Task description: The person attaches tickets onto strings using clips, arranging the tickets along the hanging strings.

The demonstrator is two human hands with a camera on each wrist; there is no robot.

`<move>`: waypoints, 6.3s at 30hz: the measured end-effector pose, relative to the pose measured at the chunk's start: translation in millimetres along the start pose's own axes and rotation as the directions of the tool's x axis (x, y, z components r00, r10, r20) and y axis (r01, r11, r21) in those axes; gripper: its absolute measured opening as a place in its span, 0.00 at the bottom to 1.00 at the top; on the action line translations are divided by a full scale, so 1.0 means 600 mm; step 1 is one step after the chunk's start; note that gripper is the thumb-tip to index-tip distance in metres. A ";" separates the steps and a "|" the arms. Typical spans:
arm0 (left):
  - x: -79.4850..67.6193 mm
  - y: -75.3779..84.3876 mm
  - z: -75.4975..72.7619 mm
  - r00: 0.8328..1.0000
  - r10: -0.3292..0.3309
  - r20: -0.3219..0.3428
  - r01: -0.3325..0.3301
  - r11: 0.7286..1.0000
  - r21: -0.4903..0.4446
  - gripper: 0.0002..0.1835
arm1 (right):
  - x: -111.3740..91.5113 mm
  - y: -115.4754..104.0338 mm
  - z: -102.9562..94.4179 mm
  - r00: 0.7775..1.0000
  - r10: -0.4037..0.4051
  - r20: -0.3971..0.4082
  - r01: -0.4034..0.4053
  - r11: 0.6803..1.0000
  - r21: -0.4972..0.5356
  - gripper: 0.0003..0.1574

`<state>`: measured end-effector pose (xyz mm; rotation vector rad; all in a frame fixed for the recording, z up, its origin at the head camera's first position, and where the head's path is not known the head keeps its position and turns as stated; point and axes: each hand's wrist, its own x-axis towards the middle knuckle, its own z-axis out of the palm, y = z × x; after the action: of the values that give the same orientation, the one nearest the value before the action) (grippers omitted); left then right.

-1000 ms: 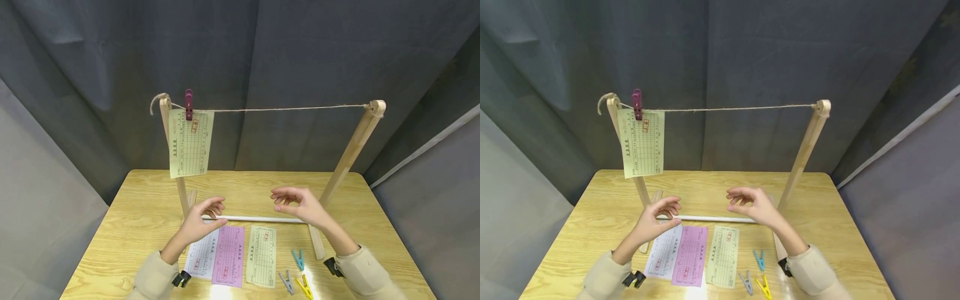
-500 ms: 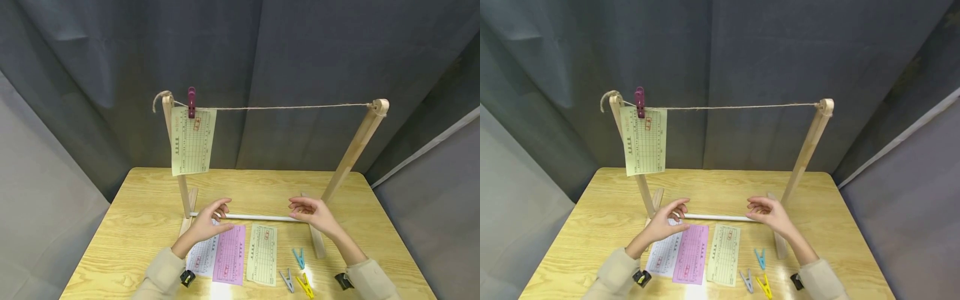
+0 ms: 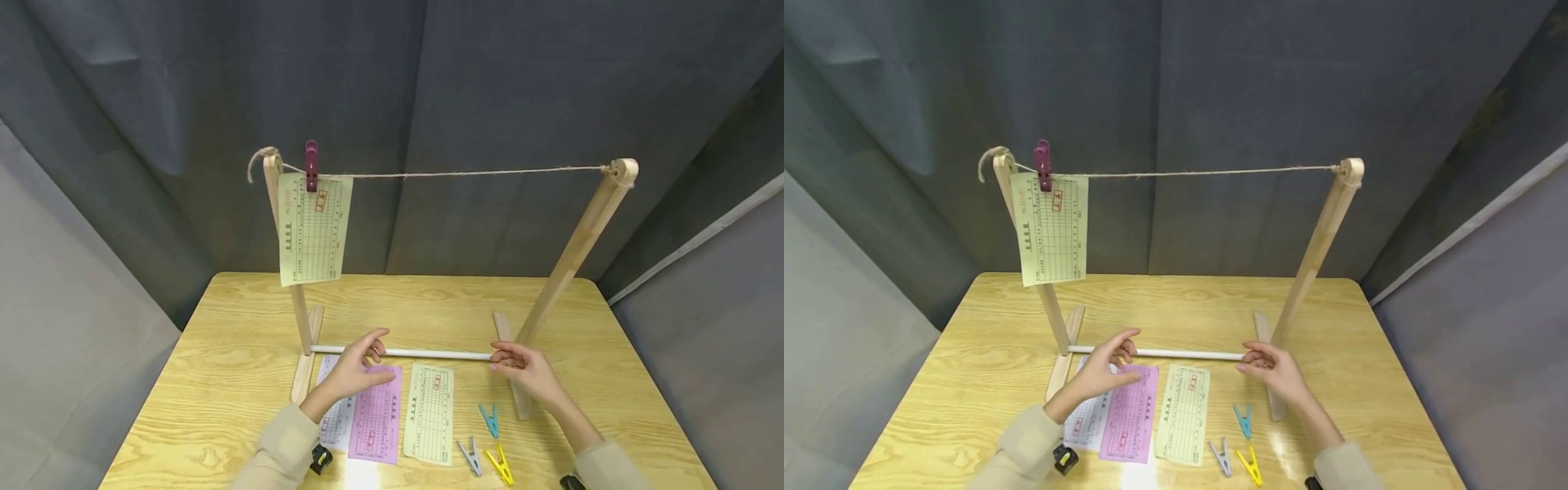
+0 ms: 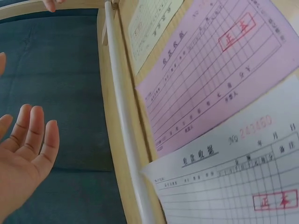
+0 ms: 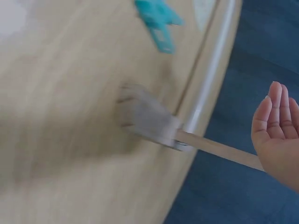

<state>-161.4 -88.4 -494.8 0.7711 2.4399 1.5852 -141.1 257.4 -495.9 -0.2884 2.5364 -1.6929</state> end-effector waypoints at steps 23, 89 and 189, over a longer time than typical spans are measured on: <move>0.000 -0.039 0.050 0.999 0.015 0.049 -0.021 0.993 0.118 0.42 | -0.078 0.108 0.037 0.998 0.027 -0.064 -0.037 0.985 -0.169 0.33; 0.046 -0.100 0.146 0.972 -0.235 -0.018 0.203 0.795 0.572 0.26 | -0.080 0.153 0.065 0.984 -0.153 -0.093 0.106 0.916 -0.386 0.16; 0.013 0.039 0.054 0.995 0.046 -0.092 -0.040 0.997 0.065 0.03 | -0.076 0.001 0.033 0.970 -0.012 -0.242 -0.009 0.996 -0.087 0.21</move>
<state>-147.9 -50.7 -486.8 0.7820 2.5671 1.6011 -93.3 248.7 -505.7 -0.0921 2.7884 -1.7157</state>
